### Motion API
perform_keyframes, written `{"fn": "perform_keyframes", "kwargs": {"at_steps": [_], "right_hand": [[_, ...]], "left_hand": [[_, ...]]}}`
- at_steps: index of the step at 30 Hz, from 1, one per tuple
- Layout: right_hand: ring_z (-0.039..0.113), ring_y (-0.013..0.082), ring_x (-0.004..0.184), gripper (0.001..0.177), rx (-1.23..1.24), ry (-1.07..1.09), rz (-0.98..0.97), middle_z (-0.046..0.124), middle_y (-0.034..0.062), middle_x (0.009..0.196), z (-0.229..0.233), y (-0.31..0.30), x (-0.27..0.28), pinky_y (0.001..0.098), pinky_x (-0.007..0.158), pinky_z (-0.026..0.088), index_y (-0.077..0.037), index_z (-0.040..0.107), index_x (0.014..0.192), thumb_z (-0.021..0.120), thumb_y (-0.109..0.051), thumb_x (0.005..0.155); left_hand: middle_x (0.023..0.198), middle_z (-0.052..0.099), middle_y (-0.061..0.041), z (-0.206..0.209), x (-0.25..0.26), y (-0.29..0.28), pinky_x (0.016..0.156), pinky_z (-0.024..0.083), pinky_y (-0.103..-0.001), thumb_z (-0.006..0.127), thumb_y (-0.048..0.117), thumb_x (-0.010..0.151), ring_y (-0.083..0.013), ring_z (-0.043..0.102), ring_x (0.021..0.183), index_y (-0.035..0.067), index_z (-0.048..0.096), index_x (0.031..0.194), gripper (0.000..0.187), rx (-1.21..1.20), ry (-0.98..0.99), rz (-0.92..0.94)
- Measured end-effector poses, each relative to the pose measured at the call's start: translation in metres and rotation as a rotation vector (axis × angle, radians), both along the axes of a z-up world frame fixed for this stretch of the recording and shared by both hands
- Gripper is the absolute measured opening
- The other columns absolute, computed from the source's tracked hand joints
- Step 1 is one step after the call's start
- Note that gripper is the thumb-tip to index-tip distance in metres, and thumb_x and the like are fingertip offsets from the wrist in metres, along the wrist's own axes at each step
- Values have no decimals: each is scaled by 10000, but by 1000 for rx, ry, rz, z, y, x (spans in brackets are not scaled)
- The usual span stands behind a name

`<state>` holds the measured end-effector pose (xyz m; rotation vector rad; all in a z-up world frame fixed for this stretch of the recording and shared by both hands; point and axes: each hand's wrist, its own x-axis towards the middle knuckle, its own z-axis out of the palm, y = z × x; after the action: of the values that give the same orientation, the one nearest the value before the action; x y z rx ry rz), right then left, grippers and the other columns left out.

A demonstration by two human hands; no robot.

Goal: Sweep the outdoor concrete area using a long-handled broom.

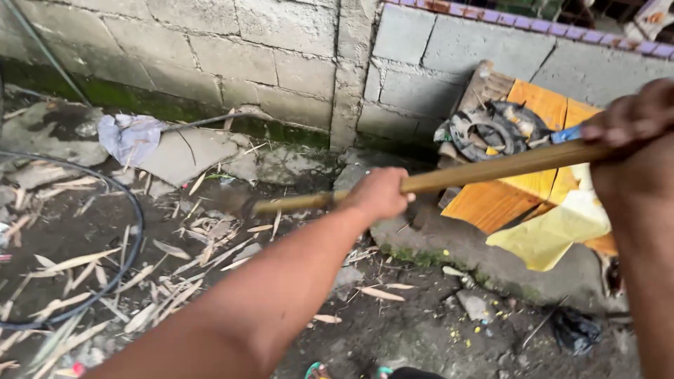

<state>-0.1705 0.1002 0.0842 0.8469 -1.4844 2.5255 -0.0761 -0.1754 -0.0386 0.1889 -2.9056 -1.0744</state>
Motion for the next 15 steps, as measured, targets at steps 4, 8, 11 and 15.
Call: {"fn": "perform_keyframes", "kwargs": {"at_steps": [4,8,11,15], "right_hand": [[418,179,513,401,114,155,6,382,40,598,21,-66,47,404,585,489,-112,420,738,465,-254,1111],[437,204,500,337,166,52,143,402,72,588,-14,-92,43,437,557,489,-92,462,739,508,-165,1065],[432,208,509,294,132,-183,268,393,60,582,-56,-112,42,449,569,487,-115,456,731,521,-175,1011],[401,200,499,346,44,-447,399,369,42,561,-87,-122,24,440,578,456,-147,372,674,555,-199,963]], "left_hand": [[997,777,-129,-73,-55,-38,891,556,-469,791,341,779,-339,726,1002,159,760,1022,306,34,63,43],[1089,743,-164,-122,-2,-46,913,554,-488,792,386,808,-367,705,1056,139,745,1093,381,2,-140,151],[1147,702,-186,-138,85,-47,952,527,-497,786,394,826,-385,666,1109,111,704,1148,437,-16,-343,346],[1142,719,-202,-108,140,-35,980,532,-489,748,326,856,-389,681,1106,117,741,1162,370,-58,-471,438]]}}
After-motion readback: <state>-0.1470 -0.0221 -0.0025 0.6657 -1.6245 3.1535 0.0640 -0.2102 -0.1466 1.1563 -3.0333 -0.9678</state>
